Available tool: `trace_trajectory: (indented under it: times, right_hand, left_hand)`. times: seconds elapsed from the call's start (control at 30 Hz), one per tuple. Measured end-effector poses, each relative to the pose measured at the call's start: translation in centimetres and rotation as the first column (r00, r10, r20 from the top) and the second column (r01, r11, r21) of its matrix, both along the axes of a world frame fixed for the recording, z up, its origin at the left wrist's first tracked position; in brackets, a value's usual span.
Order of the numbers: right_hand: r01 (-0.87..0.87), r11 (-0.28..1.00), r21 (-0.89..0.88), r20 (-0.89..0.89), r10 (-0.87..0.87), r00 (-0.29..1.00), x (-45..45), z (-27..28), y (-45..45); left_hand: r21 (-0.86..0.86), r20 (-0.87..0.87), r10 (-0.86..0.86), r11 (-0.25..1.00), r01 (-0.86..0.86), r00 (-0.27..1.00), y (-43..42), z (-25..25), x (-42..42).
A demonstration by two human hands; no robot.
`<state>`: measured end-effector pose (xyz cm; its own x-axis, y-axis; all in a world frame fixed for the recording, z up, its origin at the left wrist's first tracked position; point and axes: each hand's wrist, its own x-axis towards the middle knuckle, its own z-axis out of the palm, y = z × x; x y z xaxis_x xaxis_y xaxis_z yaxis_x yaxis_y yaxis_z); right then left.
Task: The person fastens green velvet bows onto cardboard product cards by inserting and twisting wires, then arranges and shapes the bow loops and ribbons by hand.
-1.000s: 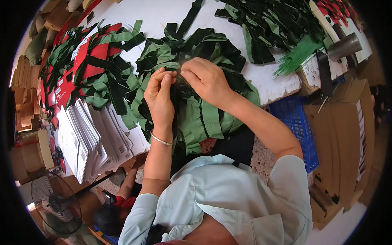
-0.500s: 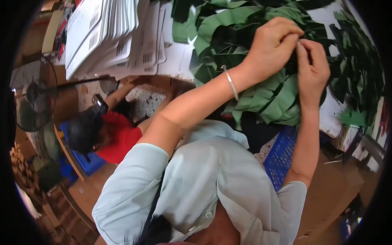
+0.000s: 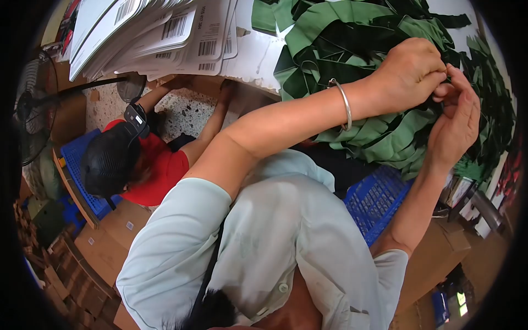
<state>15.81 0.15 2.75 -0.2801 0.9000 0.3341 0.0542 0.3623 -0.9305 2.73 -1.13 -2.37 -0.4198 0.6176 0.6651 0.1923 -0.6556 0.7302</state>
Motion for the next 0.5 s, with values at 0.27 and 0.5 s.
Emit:
trace_trajectory:
  times: [0.27,0.5]
  right_hand:
    - [0.121,0.991,-0.063,0.023,-0.12,0.993,2.2,-2.6,-1.7]
    - [0.139,0.983,-0.117,-0.011,-0.141,0.99,1.8,-1.4,-0.8]
  left_hand:
    - [-0.182,0.188,-0.023,0.982,0.058,0.982,1.5,-0.2,-1.1]
    - [-0.204,0.097,0.058,0.978,-0.037,0.994,-0.4,0.3,-1.2]
